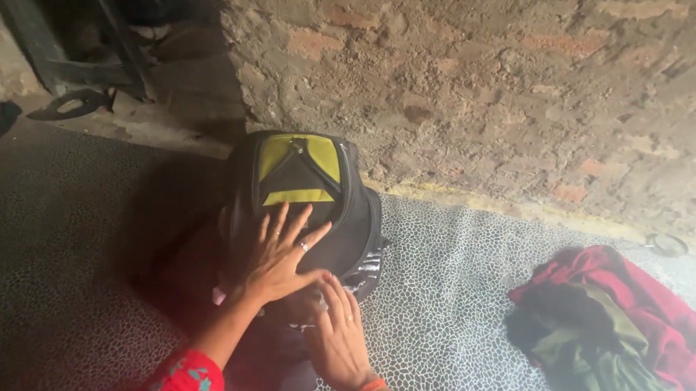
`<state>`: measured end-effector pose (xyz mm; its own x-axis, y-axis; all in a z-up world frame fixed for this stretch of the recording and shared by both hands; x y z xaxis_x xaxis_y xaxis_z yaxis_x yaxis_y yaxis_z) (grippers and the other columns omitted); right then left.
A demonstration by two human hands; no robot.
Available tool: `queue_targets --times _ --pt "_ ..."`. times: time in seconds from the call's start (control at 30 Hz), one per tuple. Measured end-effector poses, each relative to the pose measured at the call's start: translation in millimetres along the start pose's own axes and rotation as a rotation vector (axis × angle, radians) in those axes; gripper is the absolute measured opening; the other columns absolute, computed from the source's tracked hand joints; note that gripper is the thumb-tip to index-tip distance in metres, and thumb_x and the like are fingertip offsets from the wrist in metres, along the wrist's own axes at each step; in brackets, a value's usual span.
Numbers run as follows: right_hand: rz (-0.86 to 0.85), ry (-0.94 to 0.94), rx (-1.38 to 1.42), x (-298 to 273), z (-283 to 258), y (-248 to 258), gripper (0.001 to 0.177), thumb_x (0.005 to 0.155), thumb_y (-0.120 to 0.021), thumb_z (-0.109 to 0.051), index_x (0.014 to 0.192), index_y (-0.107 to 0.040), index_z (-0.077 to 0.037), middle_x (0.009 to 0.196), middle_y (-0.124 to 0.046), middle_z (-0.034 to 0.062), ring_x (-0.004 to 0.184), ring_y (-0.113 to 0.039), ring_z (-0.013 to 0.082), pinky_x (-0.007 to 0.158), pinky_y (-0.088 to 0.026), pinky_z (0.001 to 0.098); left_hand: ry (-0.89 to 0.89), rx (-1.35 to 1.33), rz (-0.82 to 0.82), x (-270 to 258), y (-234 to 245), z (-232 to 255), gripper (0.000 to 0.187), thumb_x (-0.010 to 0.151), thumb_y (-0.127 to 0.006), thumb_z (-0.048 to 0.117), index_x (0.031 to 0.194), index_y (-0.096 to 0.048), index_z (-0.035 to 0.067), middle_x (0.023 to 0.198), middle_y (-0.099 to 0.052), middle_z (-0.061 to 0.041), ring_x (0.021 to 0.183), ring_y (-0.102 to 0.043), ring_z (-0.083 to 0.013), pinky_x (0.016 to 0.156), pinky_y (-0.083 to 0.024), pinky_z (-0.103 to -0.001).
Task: The person packs clothes into a backpack, zips the main compartment, and then presses down on the bag while smoothing the exterior surfaces.
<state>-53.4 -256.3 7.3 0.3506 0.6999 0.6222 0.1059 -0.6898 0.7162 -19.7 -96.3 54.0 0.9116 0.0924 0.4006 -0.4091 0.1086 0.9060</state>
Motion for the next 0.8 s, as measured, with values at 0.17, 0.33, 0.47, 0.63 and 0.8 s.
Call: queue_targets --times 0.17,0.33,0.47,0.63,0.8 --pt "-0.066 -0.081 -0.035 -36.3 -4.3 -26.8 0.05 0.086 -0.062 -0.014 0.134 -0.054 -0.005 0.142 -0.048 0.0215 0.143 -0.038 0.0422 0.117 -0.028 0.0561 -0.048 0.049 -0.223 -8.9 23.2 13.8 0.104 0.062 -0.086 0.058 0.154 -0.041 0.039 0.169 -0.012 -0.013 0.152 -0.007 -0.0455 0.12 -0.01 -0.065" --pt "-0.103 -0.087 -0.014 -25.2 -15.2 -21.0 0.064 0.087 -0.062 -0.016 0.147 -0.047 0.002 0.149 -0.045 0.0231 0.145 -0.035 0.0422 0.118 -0.025 0.0555 -0.068 0.07 -0.217 -13.7 13.0 11.0 0.097 0.063 -0.089 0.04 0.151 -0.045 0.04 0.168 -0.014 -0.013 0.154 -0.011 -0.0432 0.121 -0.013 -0.064" --pt "-0.174 -0.16 -0.051 -5.1 -11.2 -28.1 0.079 0.085 -0.066 -0.023 0.152 -0.035 0.005 0.156 -0.034 0.0277 0.148 -0.026 0.0439 0.119 -0.019 0.057 -0.082 0.033 -0.104 -21.8 13.5 18.0 0.082 0.072 -0.083 0.031 0.147 -0.05 0.041 0.164 -0.018 -0.015 0.151 -0.014 -0.0433 0.119 -0.014 -0.065" --pt "-0.328 -0.292 -0.113 21.0 13.9 -59.8 0.08 0.094 -0.064 -0.042 0.153 -0.031 0.0 0.159 -0.033 0.021 0.15 -0.024 0.0394 0.119 -0.015 0.0608 -0.077 -0.025 -0.012 -30.9 1.1 14.7 0.065 0.081 -0.075 0.024 0.141 -0.056 0.041 0.162 -0.024 -0.014 0.149 -0.02 -0.0402 0.118 -0.015 -0.066" --pt "-0.504 -0.346 -0.265 52.2 39.5 -95.7 0.075 0.086 -0.061 -0.053 0.148 -0.05 -0.011 0.154 -0.047 0.0118 0.146 -0.029 0.0345 0.117 -0.008 0.0687 -0.078 -0.031 0.108 -30.4 -12.5 1.3 0.062 0.083 -0.068 0.011 0.138 -0.063 0.039 0.163 -0.03 -0.015 0.149 -0.025 -0.039 0.12 -0.019 -0.063"
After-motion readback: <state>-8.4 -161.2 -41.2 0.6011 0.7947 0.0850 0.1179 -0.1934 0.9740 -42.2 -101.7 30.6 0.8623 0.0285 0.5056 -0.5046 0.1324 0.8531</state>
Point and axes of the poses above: each hand's wrist, its own x-axis towards the middle knuckle, its own y-axis out of the back of the hand, z = x × y, the point moved 7 cm from there along x, towards the middle knuckle
